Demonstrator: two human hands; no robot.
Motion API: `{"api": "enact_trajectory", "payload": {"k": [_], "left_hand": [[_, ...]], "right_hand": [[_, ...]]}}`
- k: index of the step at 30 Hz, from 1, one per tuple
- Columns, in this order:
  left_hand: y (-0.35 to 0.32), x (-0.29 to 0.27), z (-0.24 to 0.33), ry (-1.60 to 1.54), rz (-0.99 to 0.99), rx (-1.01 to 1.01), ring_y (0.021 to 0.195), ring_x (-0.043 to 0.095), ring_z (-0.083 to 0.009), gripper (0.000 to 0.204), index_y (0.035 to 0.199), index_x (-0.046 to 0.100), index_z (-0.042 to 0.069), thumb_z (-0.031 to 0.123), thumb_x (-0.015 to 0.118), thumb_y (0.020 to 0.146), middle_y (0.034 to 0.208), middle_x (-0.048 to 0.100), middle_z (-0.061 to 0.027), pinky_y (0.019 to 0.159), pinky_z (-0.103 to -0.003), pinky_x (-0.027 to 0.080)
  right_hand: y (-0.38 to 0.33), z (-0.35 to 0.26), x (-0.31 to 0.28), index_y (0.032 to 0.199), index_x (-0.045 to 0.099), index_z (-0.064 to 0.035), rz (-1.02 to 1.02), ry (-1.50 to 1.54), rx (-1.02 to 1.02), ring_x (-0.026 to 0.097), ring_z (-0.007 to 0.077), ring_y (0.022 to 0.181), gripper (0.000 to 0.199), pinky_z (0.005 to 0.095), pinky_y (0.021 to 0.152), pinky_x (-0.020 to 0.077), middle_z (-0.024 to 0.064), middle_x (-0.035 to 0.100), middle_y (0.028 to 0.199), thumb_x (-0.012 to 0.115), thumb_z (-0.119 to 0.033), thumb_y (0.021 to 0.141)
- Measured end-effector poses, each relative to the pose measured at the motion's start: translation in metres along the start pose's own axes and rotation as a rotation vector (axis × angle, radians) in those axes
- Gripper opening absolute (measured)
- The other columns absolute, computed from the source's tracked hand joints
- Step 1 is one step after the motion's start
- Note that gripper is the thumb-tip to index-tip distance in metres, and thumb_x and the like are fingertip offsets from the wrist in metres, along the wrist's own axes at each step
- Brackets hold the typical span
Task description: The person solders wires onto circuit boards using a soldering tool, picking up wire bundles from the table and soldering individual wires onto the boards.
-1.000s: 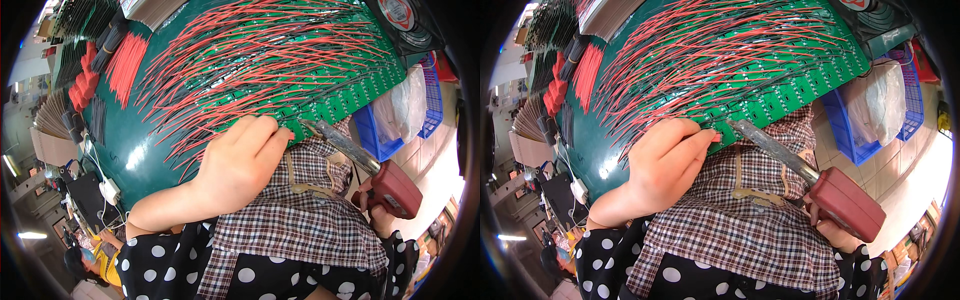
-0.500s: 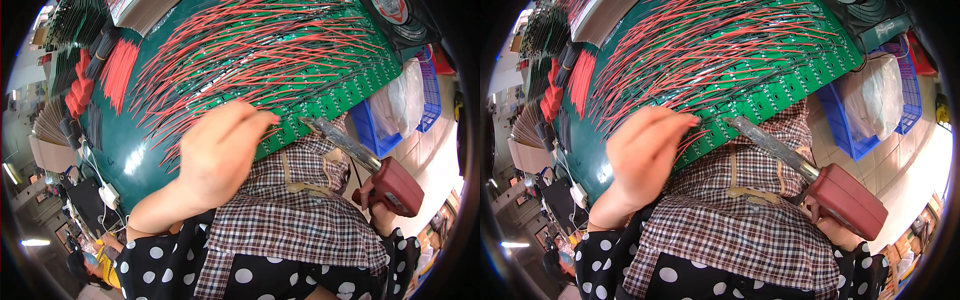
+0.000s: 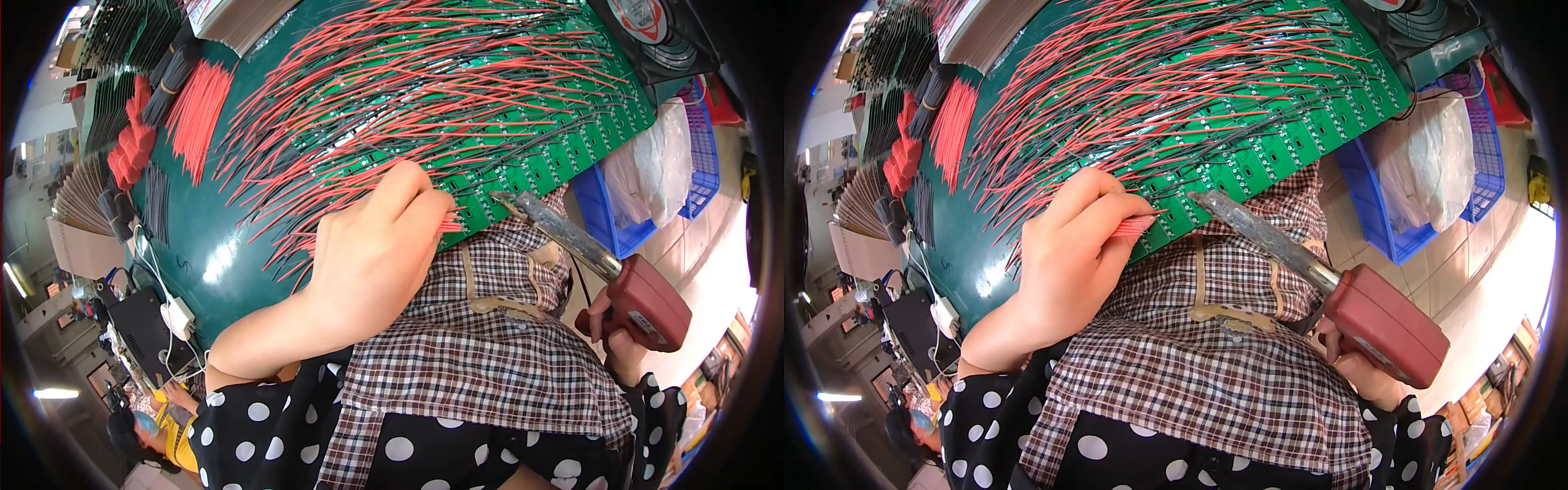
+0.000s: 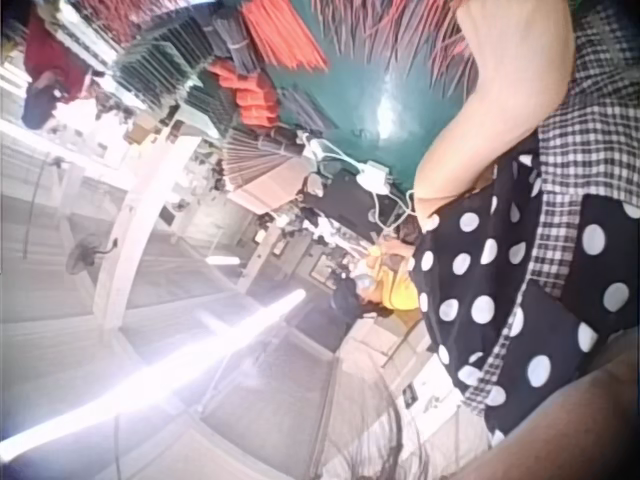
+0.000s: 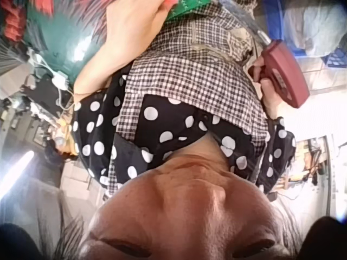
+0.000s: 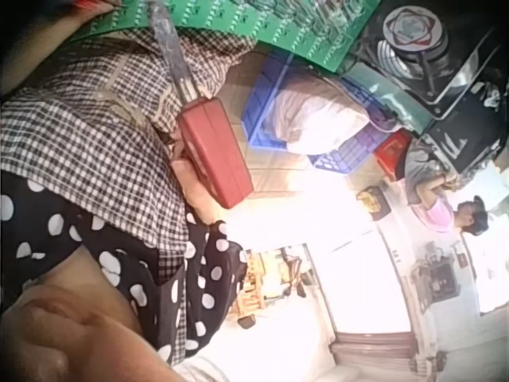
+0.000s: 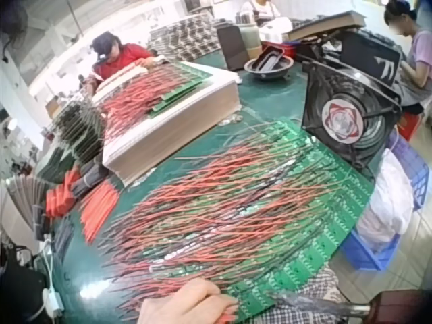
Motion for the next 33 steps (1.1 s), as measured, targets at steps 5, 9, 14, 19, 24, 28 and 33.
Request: {"api": "enact_trajectory", "payload": {"k": [5,9,14,19,24,28,33], "left_hand": [[0.004,0.005,0.002,0.004,-0.122,-0.037,0.066,0.058,-0.0201,0.016,0.087,0.06,0.003,-0.003,0.066,0.074,0.081,0.055,-0.007,0.054,-0.029,0.047],[0.009,0.004,-0.001,-0.109,-0.119,-0.056,0.065,0.058,-0.0236,0.013,0.086,0.057,0.004,0.001,0.065,0.076,0.082,0.054,-0.007,0.053,-0.033,0.047],[0.013,0.002,-0.001,-0.163,-0.029,-0.008,0.067,0.059,-0.028,0.014,0.085,0.056,0.006,0.007,0.066,0.076,0.08,0.054,-0.0075,0.053,-0.038,0.047],[0.016,0.01,0.001,-0.176,-0.016,-0.037,0.064,0.058,-0.0199,0.014,0.083,0.061,0.002,-0.004,0.067,0.072,0.073,0.057,-0.0074,0.056,-0.028,0.046],[0.019,0.011,0.002,-0.154,0.012,0.006,0.064,0.059,-0.0202,0.015,0.082,0.061,0.002,-0.003,0.068,0.07,0.073,0.058,-0.0077,0.056,-0.028,0.046],[0.019,0.012,0.001,-0.152,0.021,-0.004,0.063,0.059,-0.0197,0.016,0.081,0.061,0.002,-0.003,0.069,0.069,0.073,0.058,-0.0079,0.055,-0.028,0.046],[0.018,0.012,0.002,-0.146,0.033,-0.003,0.062,0.059,-0.0194,0.016,0.081,0.06,0.002,-0.003,0.069,0.068,0.073,0.057,-0.0076,0.055,-0.028,0.046]], "right_hand": [[0.0,-0.002,-0.002,0.108,0.049,0.0053,0.037,-0.054,-0.036,0.049,0.0108,0.051,0.067,0.0234,0.045,0.0373,0.0073,0.057,0.081,0.07,-0.05,0.078],[0.0,-0.002,-0.002,0.106,0.051,0.0049,0.044,-0.073,-0.006,0.049,0.011,0.051,0.067,0.0236,0.046,0.0376,0.007,0.056,0.08,0.07,-0.052,0.077],[-0.002,0.0,-0.004,0.105,0.052,0.004,0.032,-0.075,0.042,0.05,0.0112,0.052,0.067,0.0237,0.047,0.0377,0.0063,0.055,0.079,0.07,-0.054,0.077],[-0.004,0.007,-0.006,0.104,0.053,0.0029,-0.001,-0.092,0.072,0.05,0.0113,0.053,0.068,0.0237,0.048,0.0375,0.0058,0.055,0.079,0.07,-0.057,0.075],[-0.006,0.008,-0.01,0.11,0.049,0.0018,0.113,-0.106,-0.003,0.05,0.0116,0.056,0.072,0.0243,0.05,0.0383,0.0056,0.054,0.079,0.07,-0.057,0.075],[-0.008,0.008,-0.012,0.129,0.04,0.0067,0.033,0.151,0.067,0.059,0.0123,0.081,0.075,0.0212,0.066,0.0475,0.0106,0.062,0.098,0.081,-0.018,0.071],[-0.012,0.022,-0.021,0.129,0.04,0.0095,0.047,-0.029,0.095,0.06,0.0127,0.08,0.079,0.0213,0.067,0.0474,0.0123,0.063,0.099,0.082,-0.021,0.068]]}}
Point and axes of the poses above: each hand's wrist, its own y-axis towards the middle knuckle, its own x-axis out of the palm, z = x × y, the point moved 5 cm from there along y, towards the middle knuckle
